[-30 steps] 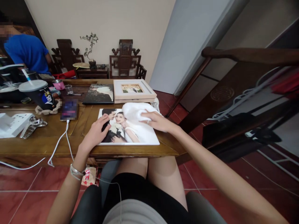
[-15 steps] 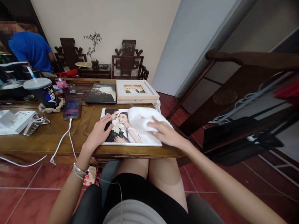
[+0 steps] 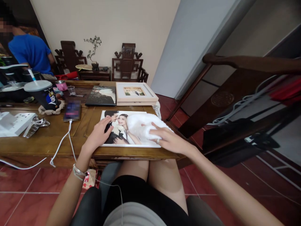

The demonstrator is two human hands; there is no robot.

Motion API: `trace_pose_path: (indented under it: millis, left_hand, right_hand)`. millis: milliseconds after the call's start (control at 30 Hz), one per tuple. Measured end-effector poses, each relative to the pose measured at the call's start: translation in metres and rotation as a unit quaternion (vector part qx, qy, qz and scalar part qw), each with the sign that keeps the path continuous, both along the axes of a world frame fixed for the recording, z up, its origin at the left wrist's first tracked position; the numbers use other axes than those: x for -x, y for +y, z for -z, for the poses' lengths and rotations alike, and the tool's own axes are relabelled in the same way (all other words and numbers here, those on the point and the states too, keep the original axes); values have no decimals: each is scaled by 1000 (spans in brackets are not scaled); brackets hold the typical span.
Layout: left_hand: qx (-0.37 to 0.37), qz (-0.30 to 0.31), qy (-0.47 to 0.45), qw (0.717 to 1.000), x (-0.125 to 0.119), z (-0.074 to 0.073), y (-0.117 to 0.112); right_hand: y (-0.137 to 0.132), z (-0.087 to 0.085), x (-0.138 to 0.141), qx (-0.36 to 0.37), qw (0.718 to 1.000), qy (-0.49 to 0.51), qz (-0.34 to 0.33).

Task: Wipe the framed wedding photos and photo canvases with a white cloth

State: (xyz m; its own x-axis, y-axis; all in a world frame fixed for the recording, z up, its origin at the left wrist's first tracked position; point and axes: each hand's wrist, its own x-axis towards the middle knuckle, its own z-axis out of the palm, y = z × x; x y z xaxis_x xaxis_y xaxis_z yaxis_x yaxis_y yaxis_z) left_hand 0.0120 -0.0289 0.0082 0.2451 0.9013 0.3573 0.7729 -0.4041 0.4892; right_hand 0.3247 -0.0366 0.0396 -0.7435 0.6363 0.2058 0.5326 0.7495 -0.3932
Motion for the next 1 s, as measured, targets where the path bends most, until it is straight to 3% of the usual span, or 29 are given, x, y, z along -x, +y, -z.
trace_pose_path:
  millis: [200,333,467,700,800,900,1000]
  left_hand:
    - [-5,9,-7,1000,1,1,0]
    - [-8,5,-9,1000,2,3,1]
    - [-9,0,-13,1000,2,5,2]
    - [-3,-2,-15,1000,-2,3,0]
    - [-1,-4,-15,1000,-2,2,0]
    - [9,-4,-9,1000,-2,2,-1]
    - [14,-3,-6,1000,-1,2,0]
  right_hand:
    - [78,1,20,-24,998,52,15]
    - [96,-1,28,-24,996,56,61]
    - [70,4,24,-42,997,46,45]
    - [-39,6,0,-39,999,-13,0]
    - [-71,1,-4,-30,999,-37,-24]
    - [-76,-2,-4,-32,998,-45,-40]
    - [-54,-2,-2,-29,998,-39,-28]
